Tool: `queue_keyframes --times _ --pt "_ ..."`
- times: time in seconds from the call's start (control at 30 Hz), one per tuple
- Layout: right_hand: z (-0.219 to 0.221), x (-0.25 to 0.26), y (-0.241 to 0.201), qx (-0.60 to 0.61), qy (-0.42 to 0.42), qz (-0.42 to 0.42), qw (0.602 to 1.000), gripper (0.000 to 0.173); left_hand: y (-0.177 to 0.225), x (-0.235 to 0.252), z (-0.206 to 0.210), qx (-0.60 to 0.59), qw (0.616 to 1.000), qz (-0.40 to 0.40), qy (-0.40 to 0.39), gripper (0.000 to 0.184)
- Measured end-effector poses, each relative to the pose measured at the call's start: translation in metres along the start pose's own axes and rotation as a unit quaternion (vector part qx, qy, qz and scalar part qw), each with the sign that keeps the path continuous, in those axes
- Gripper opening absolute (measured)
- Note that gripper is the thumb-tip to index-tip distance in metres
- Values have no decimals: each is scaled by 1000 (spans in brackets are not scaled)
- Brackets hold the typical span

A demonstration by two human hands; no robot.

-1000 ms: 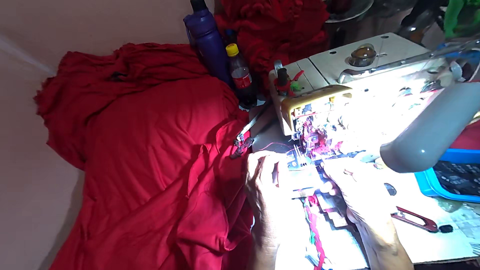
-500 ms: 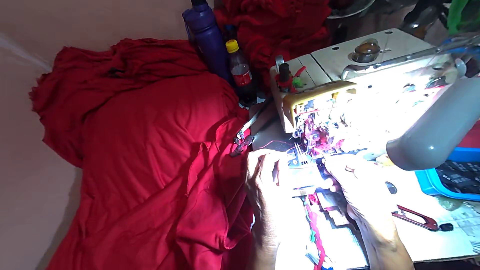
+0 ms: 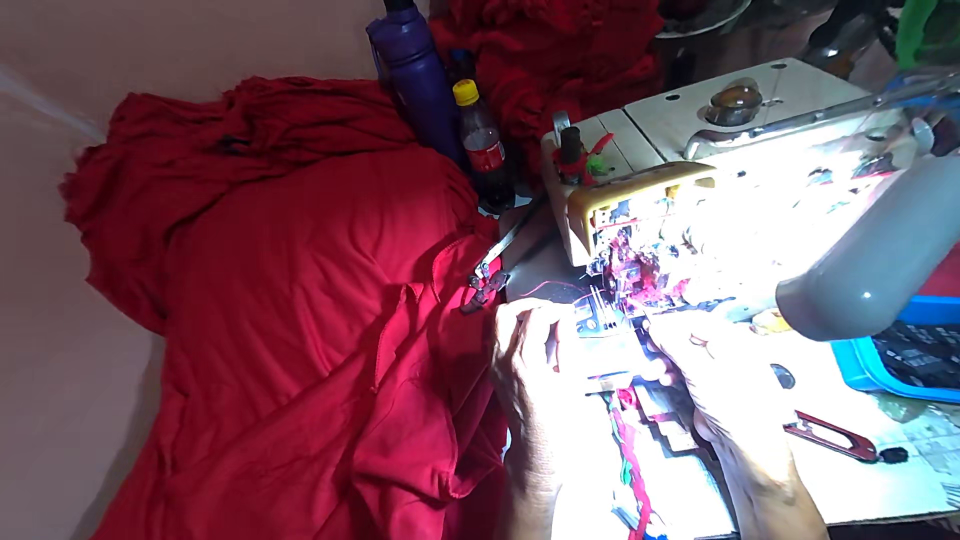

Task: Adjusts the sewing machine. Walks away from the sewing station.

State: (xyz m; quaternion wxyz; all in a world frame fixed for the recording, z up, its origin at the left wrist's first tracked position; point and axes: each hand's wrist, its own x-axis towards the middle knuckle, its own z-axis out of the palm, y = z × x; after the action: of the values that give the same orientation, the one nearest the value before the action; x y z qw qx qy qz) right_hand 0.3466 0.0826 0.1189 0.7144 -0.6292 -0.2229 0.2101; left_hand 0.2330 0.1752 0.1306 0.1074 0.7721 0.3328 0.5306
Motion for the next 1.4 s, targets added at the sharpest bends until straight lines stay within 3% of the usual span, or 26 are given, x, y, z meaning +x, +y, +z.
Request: queue_keyframes --times 1.4 --pt "3 3 0 5 20 13 1000 20 -1 -1 -1 -4 1000 10 4 6"
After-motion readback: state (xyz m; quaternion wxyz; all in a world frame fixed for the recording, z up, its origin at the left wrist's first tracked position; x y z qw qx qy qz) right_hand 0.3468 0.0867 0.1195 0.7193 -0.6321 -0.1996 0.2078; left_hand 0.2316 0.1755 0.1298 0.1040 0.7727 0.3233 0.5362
